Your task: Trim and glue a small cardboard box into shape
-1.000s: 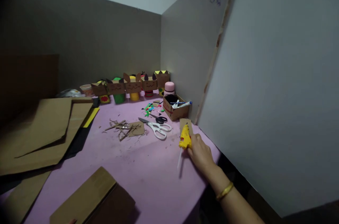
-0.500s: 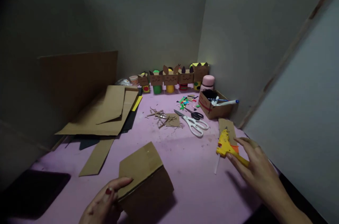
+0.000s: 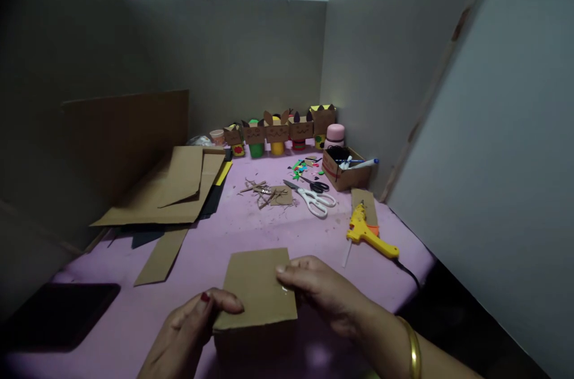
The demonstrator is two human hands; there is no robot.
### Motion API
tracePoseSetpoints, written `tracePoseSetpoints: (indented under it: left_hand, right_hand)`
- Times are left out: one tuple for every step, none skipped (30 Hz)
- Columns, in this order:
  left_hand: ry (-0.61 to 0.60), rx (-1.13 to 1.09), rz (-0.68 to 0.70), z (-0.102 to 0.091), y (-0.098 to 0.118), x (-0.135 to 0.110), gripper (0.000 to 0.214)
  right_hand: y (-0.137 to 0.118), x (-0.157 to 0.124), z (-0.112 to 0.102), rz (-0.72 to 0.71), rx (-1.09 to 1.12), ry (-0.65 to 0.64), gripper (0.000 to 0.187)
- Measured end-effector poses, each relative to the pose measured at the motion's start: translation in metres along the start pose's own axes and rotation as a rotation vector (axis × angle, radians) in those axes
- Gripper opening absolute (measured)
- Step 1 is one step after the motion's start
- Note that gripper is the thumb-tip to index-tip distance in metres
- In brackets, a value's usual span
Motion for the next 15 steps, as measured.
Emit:
tracePoseSetpoints:
  left_hand:
    - [0.002,-0.017,-0.010,0.000,-0.002,0.001,0.041]
    - [0.004,-0.054,-0.025,0.001,-0.004,0.003,0.037]
    - [0.003,-0.106,-0.044,0.001,-0.007,0.006,0.039]
    - [-0.006,-0.163,-0.063,0.001,-0.009,0.009,0.049]
    - [-0.031,-0.213,-0.082,0.000,-0.012,0.013,0.062]
    - [-0.071,-0.239,-0.100,0.000,-0.014,0.016,0.071]
    - [-0.113,-0.233,-0.116,-0.001,-0.017,0.019,0.076]
    - [-0.144,-0.208,-0.128,-0.001,-0.019,0.021,0.079]
    - [-0.165,-0.181,-0.143,-0.002,-0.021,0.023,0.081]
    - [-0.176,-0.158,-0.154,-0.003,-0.023,0.024,0.081]
    - [-0.178,-0.143,-0.159,-0.003,-0.024,0.025,0.081]
    - [-0.182,-0.143,-0.162,-0.003,-0.025,0.025,0.083]
    - [-0.191,-0.155,-0.164,-0.003,-0.025,0.024,0.084]
    - [-0.204,-0.173,-0.163,-0.003,-0.025,0.024,0.085]
    - [-0.214,-0.187,-0.160,-0.003,-0.025,0.023,0.085]
  right_hand:
    - [0.002,-0.001,0.000,0.020,0.024,-0.011,0.033]
    - [0.003,-0.002,-0.001,0.017,0.027,-0.014,0.033]
    - [0.004,-0.003,-0.002,0.007,0.028,-0.012,0.033]
    - [0.005,-0.004,-0.002,-0.002,0.031,-0.009,0.033]
    - [0.005,-0.004,-0.003,-0.009,0.033,-0.007,0.033]
    - [0.005,-0.005,-0.004,-0.014,0.035,-0.006,0.032]
    - [0.005,-0.005,-0.004,-0.016,0.038,-0.008,0.032]
    - [0.005,-0.006,-0.003,-0.013,0.041,-0.014,0.031]
    - [0.004,-0.006,-0.002,-0.009,0.044,-0.021,0.030]
    - [0.003,-0.007,-0.001,-0.004,0.047,-0.033,0.029]
    - [0.002,-0.007,0.000,-0.002,0.047,-0.051,0.030]
    - [0.001,-0.007,0.001,-0.004,0.046,-0.071,0.032]
    - [0.001,-0.008,0.002,-0.005,0.044,-0.093,0.034]
    - [0.001,-0.008,0.003,-0.006,0.043,-0.113,0.037]
    - [0.001,-0.008,0.003,-0.007,0.044,-0.126,0.038]
Point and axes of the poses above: each hand's wrist, its own x-axis towards the middle knuckle, its own z-axis out of the palm, y = z × x, the point moved 1 cm from there along x, towards the middle knuckle, and after that the axes turned 3 degrees about x, right-handed, at the moved point
